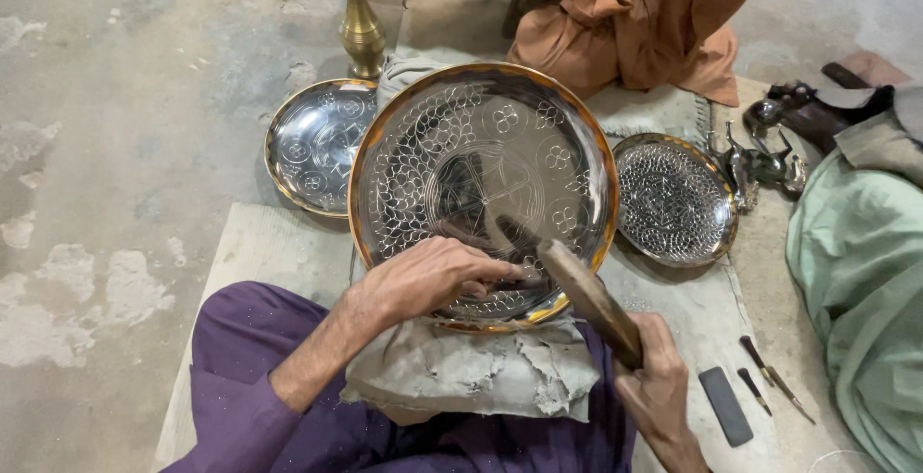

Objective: The person uses a chisel and hammer to engrave a floral pattern onto a large metal bowl. They repeatedly strike the chisel to create indentations in the metal surface.

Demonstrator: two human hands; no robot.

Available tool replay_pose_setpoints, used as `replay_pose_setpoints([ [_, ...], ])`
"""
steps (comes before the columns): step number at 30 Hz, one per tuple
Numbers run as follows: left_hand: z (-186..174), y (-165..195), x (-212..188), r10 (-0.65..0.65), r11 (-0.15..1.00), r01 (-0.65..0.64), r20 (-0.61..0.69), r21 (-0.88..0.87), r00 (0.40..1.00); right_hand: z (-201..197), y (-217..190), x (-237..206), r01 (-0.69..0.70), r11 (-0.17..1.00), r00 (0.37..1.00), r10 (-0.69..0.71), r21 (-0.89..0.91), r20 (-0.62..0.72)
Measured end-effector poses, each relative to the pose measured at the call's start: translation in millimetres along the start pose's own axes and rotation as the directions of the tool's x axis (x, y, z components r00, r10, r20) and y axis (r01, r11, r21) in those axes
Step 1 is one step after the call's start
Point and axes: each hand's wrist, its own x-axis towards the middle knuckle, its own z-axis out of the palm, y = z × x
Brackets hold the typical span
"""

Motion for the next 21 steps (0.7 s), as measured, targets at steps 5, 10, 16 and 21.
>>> replay_pose_setpoints([
  [5,10.0,-3.0,-9.2,0.039,0.999,-0.033,-0.143,0.043,0.989,-11.4,-6.3,5.0,-0.107,0.985,0.990,0.093,0.136,0.105],
  [10,35.6,1.1,-19.3,-0.179,0.982,0.127,-0.462,-0.142,0.869,-31.0,-17.9,32.2,-0.070,0.993,0.986,0.083,-0.090,0.145],
  [16,63.3,13.0,-28.9,-0.429,0.888,0.145,-0.675,-0.436,0.600,-65.4,-65.9,87.8,0.180,0.984,0.976,-0.177,-0.007,0.127],
  [21,65.7,15.8,-26.9,-0.474,0.871,0.178,-0.687,-0.458,0.551,-98.1,-135.0,137.3,0.359,0.908,0.933,-0.342,-0.217,0.113],
])
